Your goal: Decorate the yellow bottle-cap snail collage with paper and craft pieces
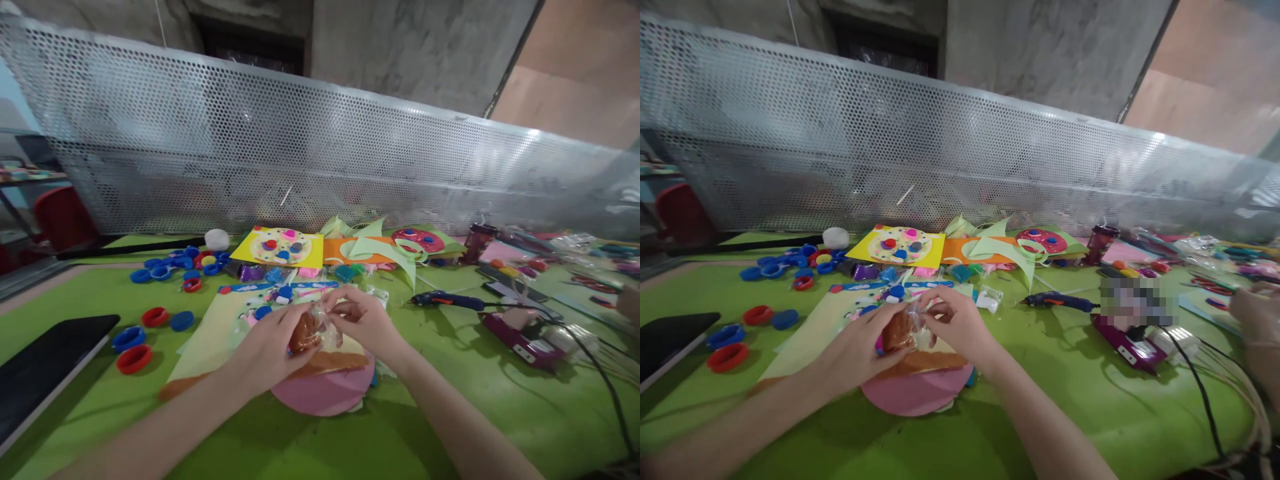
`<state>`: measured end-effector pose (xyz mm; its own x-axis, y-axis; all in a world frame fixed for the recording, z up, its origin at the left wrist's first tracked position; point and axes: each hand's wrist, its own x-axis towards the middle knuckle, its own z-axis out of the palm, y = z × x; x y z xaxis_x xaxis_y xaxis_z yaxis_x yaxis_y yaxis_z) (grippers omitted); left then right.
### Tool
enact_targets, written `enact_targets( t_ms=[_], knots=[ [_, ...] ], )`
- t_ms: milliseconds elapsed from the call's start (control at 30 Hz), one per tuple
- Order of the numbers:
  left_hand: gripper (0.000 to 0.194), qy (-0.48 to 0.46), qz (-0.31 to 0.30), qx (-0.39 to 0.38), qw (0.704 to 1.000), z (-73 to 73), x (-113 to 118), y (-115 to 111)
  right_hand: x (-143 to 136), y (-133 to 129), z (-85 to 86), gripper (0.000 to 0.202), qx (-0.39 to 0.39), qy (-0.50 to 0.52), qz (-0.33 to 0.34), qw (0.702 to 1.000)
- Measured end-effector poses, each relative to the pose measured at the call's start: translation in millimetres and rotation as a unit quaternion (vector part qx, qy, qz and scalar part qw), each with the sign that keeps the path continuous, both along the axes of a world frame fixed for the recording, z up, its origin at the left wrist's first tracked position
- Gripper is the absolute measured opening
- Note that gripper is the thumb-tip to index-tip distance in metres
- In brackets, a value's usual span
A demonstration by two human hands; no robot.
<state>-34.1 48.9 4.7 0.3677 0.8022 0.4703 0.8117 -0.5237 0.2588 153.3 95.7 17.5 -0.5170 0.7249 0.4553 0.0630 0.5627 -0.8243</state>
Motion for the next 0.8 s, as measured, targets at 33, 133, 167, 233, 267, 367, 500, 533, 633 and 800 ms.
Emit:
enact_targets(
  t_ms=[33,133,167,233,267,367,500,533,633,800],
  knots=[
    [0.045,-0.002,0.004,-0.014,1.000,-0.7,0,0,1,0,1.3,0.004,-0.005,0.000,-0.009,1.000],
    [0.044,0.004,0.024,-0.015,1.000,-1.5,-1,1,3,0,4.7,0.009,0.036,-0.028,-0.042,0.998],
    [0.044,0.010,0.031,-0.010,0.999,-1.7,-1,2,4,0,5.3,0.011,0.049,-0.041,-0.044,0.997],
    [0.044,0.026,0.037,-0.001,0.999,-2.9,-1,3,4,0,5.3,0.015,0.055,-0.066,-0.030,0.996],
    [0.044,0.032,0.036,0.005,0.999,-3.9,-2,3,4,0,4.6,0.017,0.054,-0.077,-0.025,0.995],
    [0.044,0.039,0.025,0.027,0.999,-7.4,-2,4,1,1,0.4,0.016,0.074,-0.081,-0.044,0.993],
    [0.036,0.029,0.007,0.050,0.998,-10.1,-1,3,-5,0,-7.4,0.009,0.121,-0.065,-0.079,0.987],
    [0.035,0.025,0.003,0.048,0.999,-10.1,0,3,-6,-1,-8.5,0.009,0.129,-0.064,-0.083,0.986],
    [0.035,0.008,0.001,0.032,0.999,-8.6,1,3,-7,-4,-6.2,0.011,0.154,-0.058,-0.094,0.982],
    [0.038,-0.025,0.045,0.002,0.999,-2.5,1,6,12,5,11.8,0.009,0.080,0.041,-0.146,0.985]
  ],
)
